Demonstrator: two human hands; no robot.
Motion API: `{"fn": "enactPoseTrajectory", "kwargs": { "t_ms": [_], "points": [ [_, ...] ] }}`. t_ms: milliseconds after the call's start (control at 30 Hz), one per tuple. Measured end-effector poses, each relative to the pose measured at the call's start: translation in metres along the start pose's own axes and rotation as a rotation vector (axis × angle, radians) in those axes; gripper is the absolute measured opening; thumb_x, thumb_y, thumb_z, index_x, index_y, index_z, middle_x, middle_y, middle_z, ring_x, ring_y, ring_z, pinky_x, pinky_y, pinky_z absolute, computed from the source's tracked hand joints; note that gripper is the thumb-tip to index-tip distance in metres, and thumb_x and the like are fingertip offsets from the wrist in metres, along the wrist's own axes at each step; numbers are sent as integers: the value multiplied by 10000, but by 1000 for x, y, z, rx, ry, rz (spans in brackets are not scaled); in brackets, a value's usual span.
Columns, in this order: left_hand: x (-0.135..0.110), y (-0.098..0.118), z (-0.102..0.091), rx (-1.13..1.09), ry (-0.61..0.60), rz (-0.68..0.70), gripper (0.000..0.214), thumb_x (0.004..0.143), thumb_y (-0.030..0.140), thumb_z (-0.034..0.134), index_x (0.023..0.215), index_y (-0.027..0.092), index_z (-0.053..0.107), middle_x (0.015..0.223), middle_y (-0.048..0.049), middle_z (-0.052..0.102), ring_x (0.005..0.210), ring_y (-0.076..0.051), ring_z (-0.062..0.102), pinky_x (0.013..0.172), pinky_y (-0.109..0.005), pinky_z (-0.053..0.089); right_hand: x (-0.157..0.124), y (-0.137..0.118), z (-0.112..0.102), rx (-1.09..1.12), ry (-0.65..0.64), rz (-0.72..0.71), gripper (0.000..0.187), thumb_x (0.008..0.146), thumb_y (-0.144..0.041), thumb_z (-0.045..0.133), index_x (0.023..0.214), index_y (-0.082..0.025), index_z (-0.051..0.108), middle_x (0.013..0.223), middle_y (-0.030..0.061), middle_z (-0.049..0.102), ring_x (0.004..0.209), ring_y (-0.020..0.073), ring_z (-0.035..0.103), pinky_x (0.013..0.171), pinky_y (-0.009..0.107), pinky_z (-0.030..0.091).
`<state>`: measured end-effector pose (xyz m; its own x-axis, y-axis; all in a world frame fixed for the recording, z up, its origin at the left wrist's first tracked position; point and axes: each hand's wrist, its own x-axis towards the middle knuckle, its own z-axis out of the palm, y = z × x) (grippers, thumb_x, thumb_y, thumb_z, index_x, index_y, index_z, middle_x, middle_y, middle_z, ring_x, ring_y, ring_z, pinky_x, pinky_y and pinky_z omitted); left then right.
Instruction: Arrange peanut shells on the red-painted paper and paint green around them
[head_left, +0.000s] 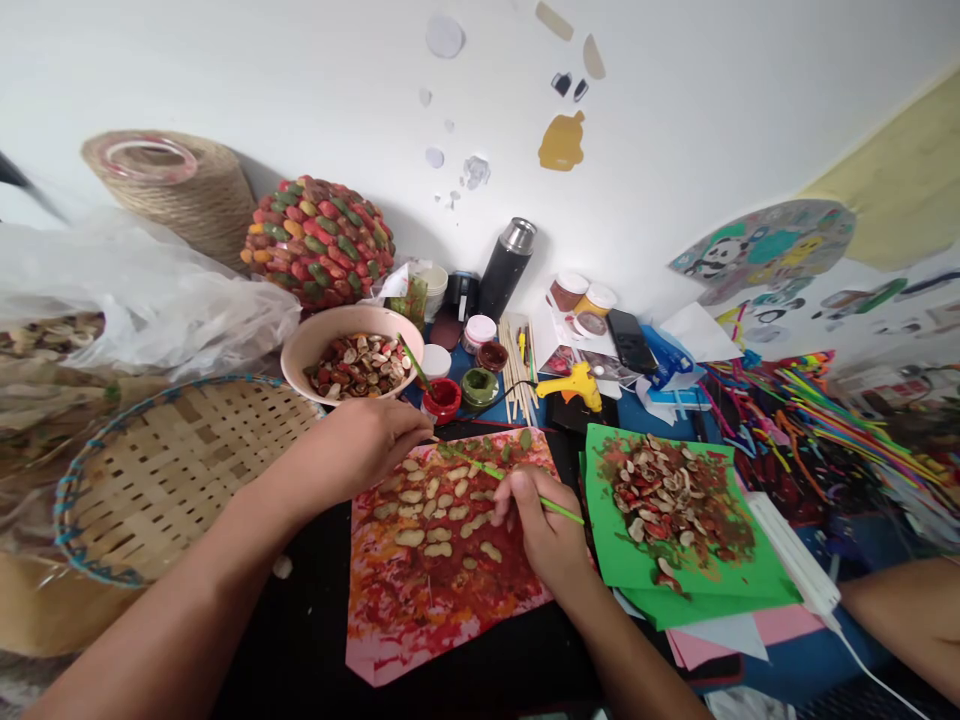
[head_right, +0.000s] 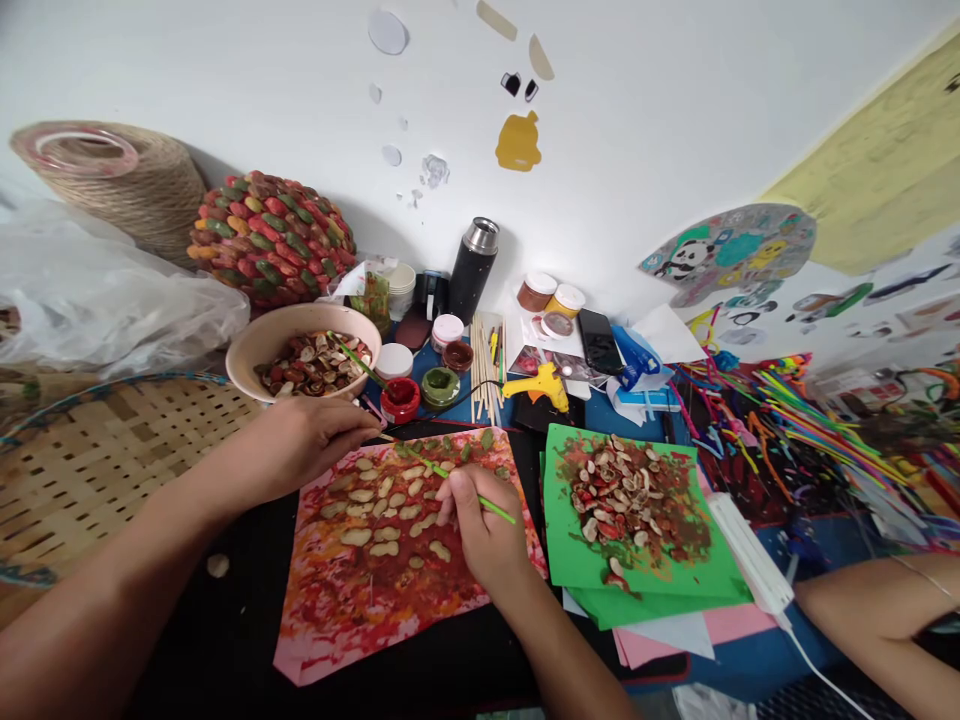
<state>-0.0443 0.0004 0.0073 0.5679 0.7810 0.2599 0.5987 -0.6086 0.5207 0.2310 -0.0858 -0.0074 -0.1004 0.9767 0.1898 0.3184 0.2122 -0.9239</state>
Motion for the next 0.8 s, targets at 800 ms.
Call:
{"fn": "enactPoseTrajectory", "kwargs": {
  "t_ms": [800],
  "points": [
    [-10,12,-49,-62,-168,-213,330,1029,389,529,915,236,799,898,-19,835,731,-174,712,700,-278,468,-4,-5,10,118,-111,26,478,1152,-527,553,853,-209,749,630,3,694,536,146,656,545,245,505]
  ]
}}
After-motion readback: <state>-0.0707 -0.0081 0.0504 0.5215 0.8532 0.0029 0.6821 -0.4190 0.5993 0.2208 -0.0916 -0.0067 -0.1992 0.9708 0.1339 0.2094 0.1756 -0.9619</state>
